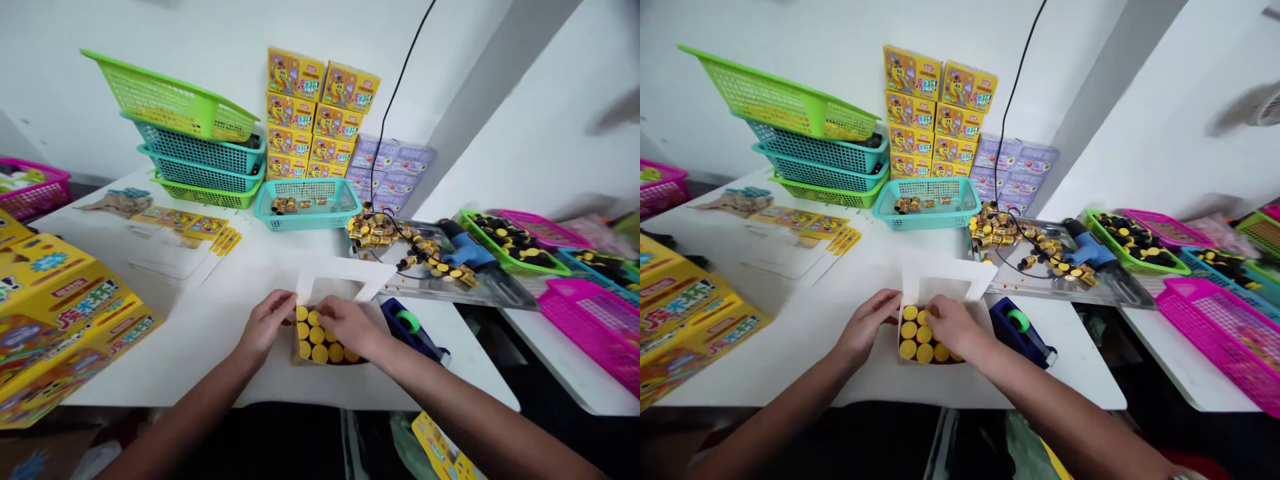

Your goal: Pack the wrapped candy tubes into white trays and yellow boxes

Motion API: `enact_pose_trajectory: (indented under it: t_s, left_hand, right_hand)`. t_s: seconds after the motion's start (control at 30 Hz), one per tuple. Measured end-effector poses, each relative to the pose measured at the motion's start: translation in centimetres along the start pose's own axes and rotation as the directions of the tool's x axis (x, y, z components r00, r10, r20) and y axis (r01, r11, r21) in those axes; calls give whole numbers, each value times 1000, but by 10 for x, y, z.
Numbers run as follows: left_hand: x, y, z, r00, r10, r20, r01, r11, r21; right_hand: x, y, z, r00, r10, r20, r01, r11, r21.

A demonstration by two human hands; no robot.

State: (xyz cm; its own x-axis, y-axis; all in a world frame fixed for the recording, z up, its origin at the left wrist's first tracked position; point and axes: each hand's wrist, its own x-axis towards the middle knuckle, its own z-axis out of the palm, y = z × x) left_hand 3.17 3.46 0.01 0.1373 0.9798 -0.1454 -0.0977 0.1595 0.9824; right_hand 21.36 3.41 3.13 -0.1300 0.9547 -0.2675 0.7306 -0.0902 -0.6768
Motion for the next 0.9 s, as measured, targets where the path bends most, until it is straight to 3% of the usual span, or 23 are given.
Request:
enact_pose_trajectory:
  t_s: [0.07,0.13,0.2,0.23,0.27,0.3,0.37,0.43,0.47,0.53,0.63,0.73,0.9]
  left_hand:
    - [4,-2,-8,1000,-20,-22,20,1000,0]
    - [10,-5,-18,996,-59,-65,61,997,37]
    - [19,-10,-26,990,-108,-96,116,990,86]
    - [25,-12,-29,987,-131,-97,141,985,101]
    - [30,-14,-30,984,-154,-87,163,981,108]
    - [35,-16,-30,983,-172,-70,180,977,112]
    - [46,-21,-28,982,-187,-25,189,974,122]
    - [58,-26,-24,984,-175,9,173,975,137]
    - [64,-29,-22,986,-164,17,160,976,146]
    - [73,-33,-20,990,-141,22,136,977,165]
    - [80,-36,-21,992,-123,23,117,974,193]
    - [81,-35,-25,990,-123,62,109,977,184]
    - [82,-34,-29,979,-160,124,142,979,146]
  right_hand:
    - [-19,-5,-18,996,-79,30,78,997,25]
    - [-40,-8,-52,959,-214,187,186,970,159]
    - [-54,0,-98,826,-360,434,199,907,372]
    - [-55,8,-121,768,-398,502,154,875,459]
    - [-50,18,-142,762,-421,492,118,837,534]
    - [-39,31,-160,814,-425,397,130,799,587]
    - [-2,57,-181,960,-262,104,176,845,505]
    - [49,79,-185,993,-27,-119,43,990,137]
    - [75,87,-183,982,63,-180,-84,991,-107]
    - [124,95,-176,957,108,-268,-186,941,-283]
    - [180,93,-170,925,87,-370,-241,887,-394]
    - [218,85,-173,901,22,-432,-256,832,-491]
    - [251,85,-173,947,5,-322,-209,771,-602]
